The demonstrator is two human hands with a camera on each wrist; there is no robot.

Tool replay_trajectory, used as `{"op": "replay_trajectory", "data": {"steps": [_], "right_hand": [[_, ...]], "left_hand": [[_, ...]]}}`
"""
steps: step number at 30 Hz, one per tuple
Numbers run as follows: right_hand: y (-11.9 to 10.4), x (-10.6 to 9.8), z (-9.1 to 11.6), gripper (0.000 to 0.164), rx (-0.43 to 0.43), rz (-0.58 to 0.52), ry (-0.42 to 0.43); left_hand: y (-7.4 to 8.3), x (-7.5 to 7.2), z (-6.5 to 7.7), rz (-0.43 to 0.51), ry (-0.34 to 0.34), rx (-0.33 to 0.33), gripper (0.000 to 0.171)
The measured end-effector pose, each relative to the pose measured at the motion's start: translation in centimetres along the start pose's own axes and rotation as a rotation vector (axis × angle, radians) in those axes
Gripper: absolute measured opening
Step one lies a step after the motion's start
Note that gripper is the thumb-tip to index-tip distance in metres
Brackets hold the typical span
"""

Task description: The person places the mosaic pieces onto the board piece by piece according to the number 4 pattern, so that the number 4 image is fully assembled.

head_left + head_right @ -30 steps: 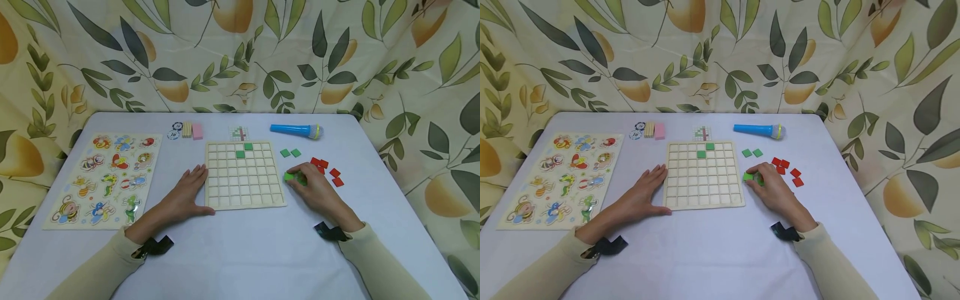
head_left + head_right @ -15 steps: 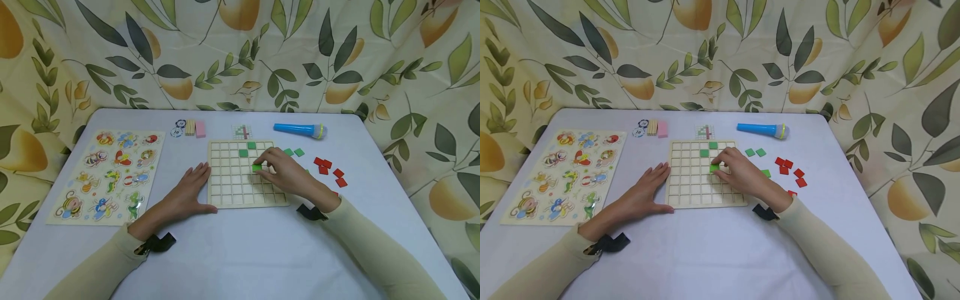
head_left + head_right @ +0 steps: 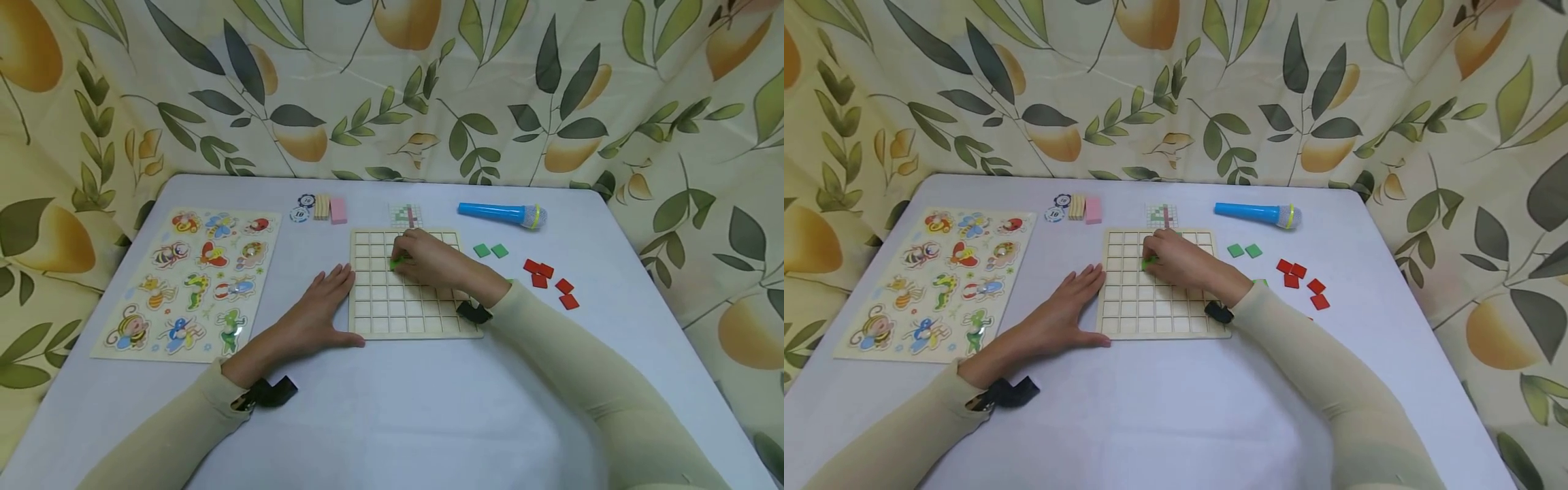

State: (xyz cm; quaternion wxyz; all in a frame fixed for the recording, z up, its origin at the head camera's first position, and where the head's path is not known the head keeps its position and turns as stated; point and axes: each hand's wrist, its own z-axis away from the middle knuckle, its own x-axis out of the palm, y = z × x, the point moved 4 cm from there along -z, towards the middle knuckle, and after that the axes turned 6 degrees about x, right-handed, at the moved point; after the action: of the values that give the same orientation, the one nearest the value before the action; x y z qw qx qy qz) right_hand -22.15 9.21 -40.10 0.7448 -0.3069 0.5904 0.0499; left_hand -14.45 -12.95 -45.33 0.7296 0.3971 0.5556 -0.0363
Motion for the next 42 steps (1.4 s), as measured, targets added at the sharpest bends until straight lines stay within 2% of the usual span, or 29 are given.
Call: {"op": "replay_trajectory", "data": {"steps": [7,19,23,26,29,32,34,38,39,42], "right_hand": [[-0.1,0.7,-0.9,0.011,-0.011,-0.003,0.003],[-0.5,0.3,-1.3,0.006,0.044,0.018,0.005],[-0.7,0.0,-0.7,0.011,0.002,0.043,0.012],[-0.6,-0.8,1.0,0.018,-0.023,0.023,0.047],[0.2,-2.3,4.5,0.024,-0.003,-0.043,0.139],[1.7,-3.8,8.9,0.026,0.044,-0.104,0.3],[3.1,-4.3,11.7,0.027,0.082,-0.188,0.415],[6.4,-4.2,15.7,0.024,0.275,-0.336,0.567],[7.2,-4.0,16.3,0.023,0.333,-0.362,0.578],[9.5,-3.2,17.4,0.024,0.496,-0.351,0.556]], "left_hand": [[-0.1,-0.1,0.0,-0.009,0.002,0.007,0.129],[0.3,-0.5,-0.1,-0.012,-0.002,0.014,0.128],[0.2,-0.4,-0.1,-0.007,-0.002,0.01,0.129],[0.2,-0.2,-0.1,0.001,-0.003,0.001,0.13],[0.2,0.1,-0.2,0.006,-0.005,-0.006,0.13],[0.3,0.2,-0.2,0.001,-0.003,-0.003,0.13],[0.3,0.1,-0.2,-0.002,-0.002,0.0,0.13],[0.1,0.1,-0.2,-0.001,-0.004,0.007,0.129],[0.1,0.1,-0.2,0.005,-0.006,0.008,0.129],[0.0,0.1,-0.1,0.013,-0.01,0.004,0.13]]}}
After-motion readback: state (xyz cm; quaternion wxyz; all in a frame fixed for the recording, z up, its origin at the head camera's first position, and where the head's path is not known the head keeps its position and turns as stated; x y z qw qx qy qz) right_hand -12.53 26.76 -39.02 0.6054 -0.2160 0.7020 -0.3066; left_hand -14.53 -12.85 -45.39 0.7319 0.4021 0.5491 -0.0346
